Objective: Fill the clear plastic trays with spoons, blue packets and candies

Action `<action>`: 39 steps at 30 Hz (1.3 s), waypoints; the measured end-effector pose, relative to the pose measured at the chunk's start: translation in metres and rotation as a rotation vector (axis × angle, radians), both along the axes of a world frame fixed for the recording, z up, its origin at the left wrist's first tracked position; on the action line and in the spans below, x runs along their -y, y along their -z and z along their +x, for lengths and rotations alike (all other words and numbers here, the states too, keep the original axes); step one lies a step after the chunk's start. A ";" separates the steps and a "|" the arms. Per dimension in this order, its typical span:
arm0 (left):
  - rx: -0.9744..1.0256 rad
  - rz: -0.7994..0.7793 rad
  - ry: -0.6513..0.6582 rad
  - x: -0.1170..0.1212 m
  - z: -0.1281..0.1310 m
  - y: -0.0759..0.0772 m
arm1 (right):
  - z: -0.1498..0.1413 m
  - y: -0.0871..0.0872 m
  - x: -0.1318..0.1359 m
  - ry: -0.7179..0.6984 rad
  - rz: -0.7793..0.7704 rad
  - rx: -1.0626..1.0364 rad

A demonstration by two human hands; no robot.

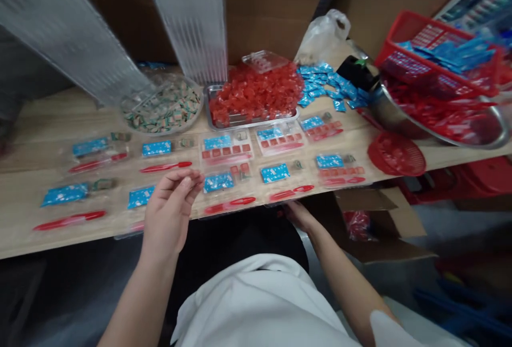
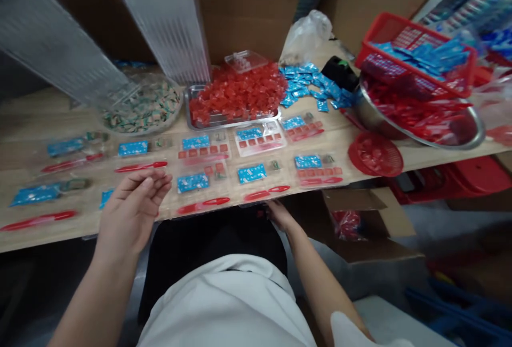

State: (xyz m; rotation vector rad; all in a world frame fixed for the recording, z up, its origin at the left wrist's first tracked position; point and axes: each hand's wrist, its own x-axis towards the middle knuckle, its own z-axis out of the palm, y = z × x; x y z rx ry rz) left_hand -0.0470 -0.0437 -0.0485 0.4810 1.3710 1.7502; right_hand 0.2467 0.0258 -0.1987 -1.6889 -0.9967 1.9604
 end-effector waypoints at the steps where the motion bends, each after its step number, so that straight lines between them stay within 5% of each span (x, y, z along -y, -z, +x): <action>1: -0.038 -0.004 0.004 0.001 0.003 -0.003 | -0.002 0.000 0.000 -0.007 0.043 0.009; 4: -0.169 -0.017 0.005 0.005 0.012 -0.008 | 0.004 -0.010 0.002 -0.075 0.187 0.030; 8: -0.256 -0.067 0.058 0.007 0.024 -0.006 | 0.014 -0.006 0.009 -0.375 0.468 0.157; 12: -0.410 -0.127 0.167 0.011 0.027 -0.004 | 0.014 -0.002 0.012 -0.409 0.483 0.197; 14: -0.499 -0.148 0.218 0.014 0.027 -0.003 | 0.014 -0.021 0.015 -0.430 0.408 0.135; 17: -0.497 -0.186 0.355 0.016 0.035 -0.001 | 0.007 -0.074 0.020 -0.475 0.316 -0.039; 21: -0.159 -0.158 0.579 0.008 0.059 0.002 | -0.033 -0.138 0.021 -0.403 0.689 -0.097; 25: 0.086 -0.104 0.442 0.000 0.067 0.000 | -0.078 -0.154 0.015 -0.395 1.054 -0.025; 32: 0.027 -0.079 0.234 0.001 0.055 0.000 | -0.105 -0.157 0.010 -0.340 1.049 0.073; 36: -0.108 -0.082 0.160 0.000 0.060 0.005 | -0.112 -0.153 0.013 -0.433 1.257 0.240; 39: -0.004 -0.096 0.107 -0.002 0.063 0.006 | -0.117 -0.149 0.018 -0.448 1.413 0.270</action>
